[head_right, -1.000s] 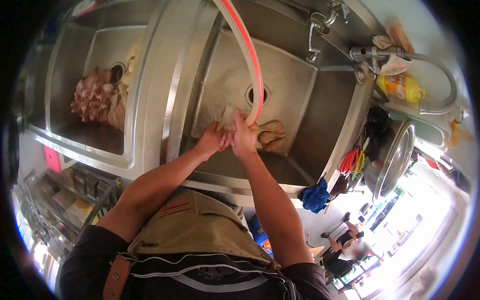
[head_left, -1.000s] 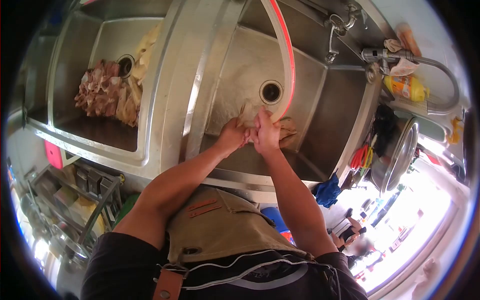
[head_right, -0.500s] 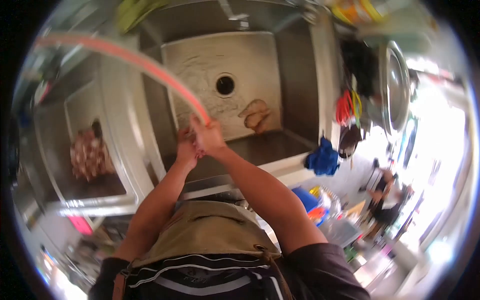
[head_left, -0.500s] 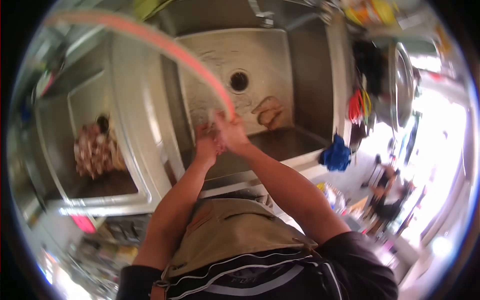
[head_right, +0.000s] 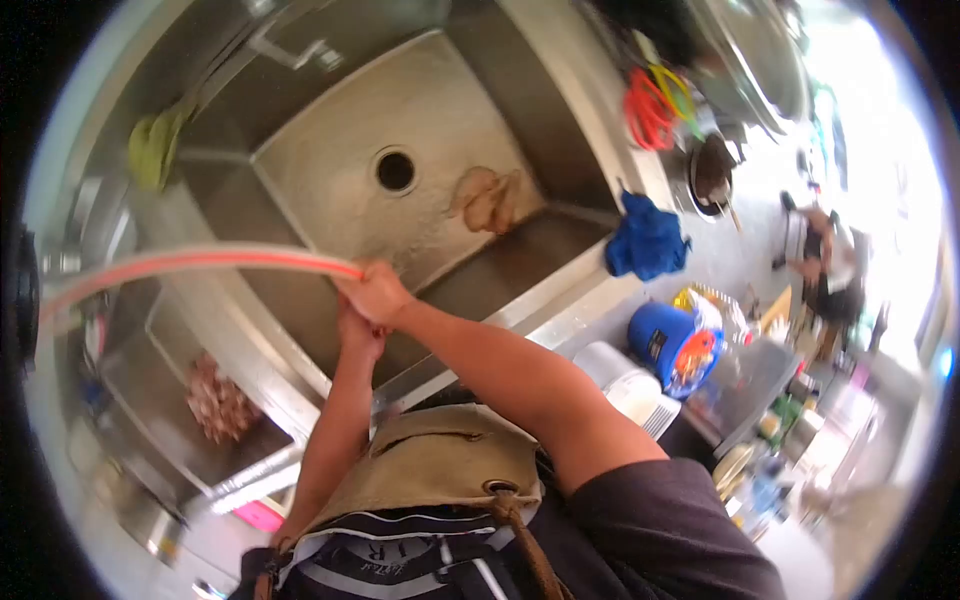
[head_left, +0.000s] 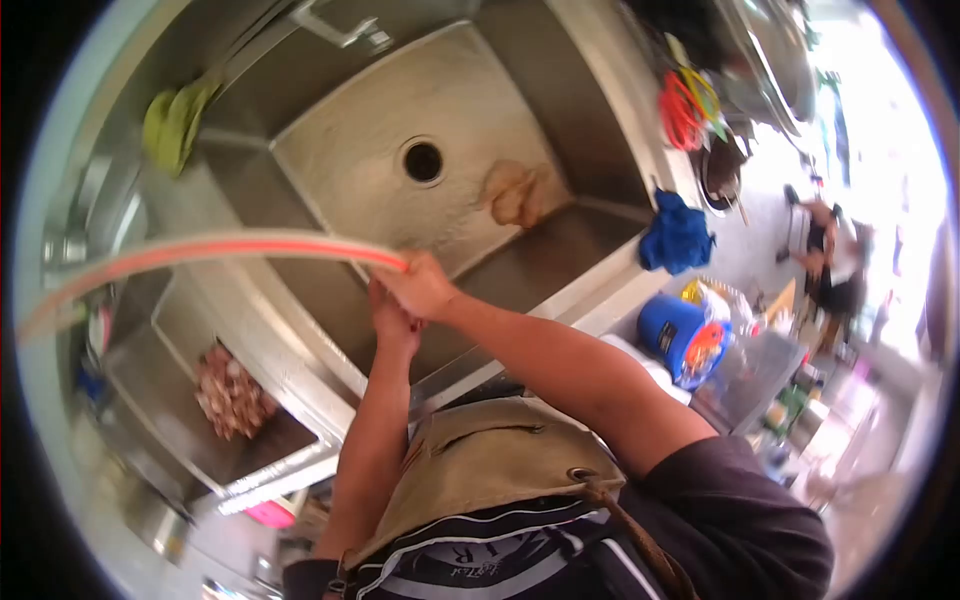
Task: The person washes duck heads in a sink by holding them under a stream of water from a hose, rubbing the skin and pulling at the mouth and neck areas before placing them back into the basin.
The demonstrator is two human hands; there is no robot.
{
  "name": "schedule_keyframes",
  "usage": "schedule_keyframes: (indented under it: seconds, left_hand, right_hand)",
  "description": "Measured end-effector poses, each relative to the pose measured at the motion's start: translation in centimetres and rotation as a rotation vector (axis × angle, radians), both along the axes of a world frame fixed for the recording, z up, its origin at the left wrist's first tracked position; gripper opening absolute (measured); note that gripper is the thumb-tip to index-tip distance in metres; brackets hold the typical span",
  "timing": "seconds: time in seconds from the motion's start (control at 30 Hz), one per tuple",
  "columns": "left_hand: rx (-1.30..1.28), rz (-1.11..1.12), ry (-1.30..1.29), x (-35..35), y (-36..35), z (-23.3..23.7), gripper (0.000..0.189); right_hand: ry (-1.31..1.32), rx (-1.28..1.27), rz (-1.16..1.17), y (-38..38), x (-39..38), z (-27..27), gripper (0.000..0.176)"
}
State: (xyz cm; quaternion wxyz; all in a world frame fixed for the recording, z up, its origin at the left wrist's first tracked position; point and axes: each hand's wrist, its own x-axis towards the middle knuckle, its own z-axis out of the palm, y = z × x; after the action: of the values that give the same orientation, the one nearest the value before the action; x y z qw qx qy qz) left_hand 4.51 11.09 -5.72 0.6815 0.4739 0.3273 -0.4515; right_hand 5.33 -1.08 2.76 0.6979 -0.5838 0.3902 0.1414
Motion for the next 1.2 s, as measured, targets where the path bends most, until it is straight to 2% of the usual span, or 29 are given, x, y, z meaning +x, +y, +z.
schedule_keyframes:
  seconds: [0.1, 0.33, 0.6, 0.8, 0.93, 1.0, 1.1, 1.17, 1.2]
  left_hand:
    - [0.056, 0.027, -0.059, 0.1, -0.5, 1.9, 0.078]
    - [0.097, 0.005, -0.052, 1.2, -1.0, 3.8, 0.08]
    - [-0.023, 0.046, -0.078, 1.1, -0.7, 3.1, 0.085]
    - [0.023, -0.016, -0.125, 0.8, -0.7, 3.3, 0.087]
    - [0.014, -0.051, -0.128, 0.9, -0.6, 3.3, 0.076]
    - [-0.011, -0.033, -0.116, 0.9, -0.2, 3.6, 0.067]
    - [-0.398, 0.028, -0.155, 1.2, 0.4, 1.8, 0.045]
    - [-0.39, 0.005, -0.129, 1.4, 0.5, 2.6, 0.034]
    - [-0.387, -0.007, -0.116, 1.6, 0.4, 3.2, 0.028]
  right_hand:
    - [0.048, 0.131, -0.04, 0.2, 0.2, -1.0, 0.028]
    - [-0.062, 0.235, -0.183, 0.8, 0.3, -1.6, 0.029]
    - [-0.05, 0.216, -0.142, 0.6, 0.4, -0.8, 0.031]
    - [-0.024, 0.189, -0.136, 0.2, 0.4, -0.3, 0.033]
    - [0.042, 0.171, -0.157, -0.9, 1.8, 1.8, 0.032]
    - [-0.071, 0.101, -0.2, -1.4, 2.2, 3.0, 0.031]
    - [-0.214, 0.039, -0.249, -1.2, 2.5, 5.9, 0.03]
    - [-0.24, 0.043, -0.244, -0.9, 2.3, 6.4, 0.03]
    - [-0.159, 0.09, -0.187, -0.5, 2.1, 7.4, 0.031]
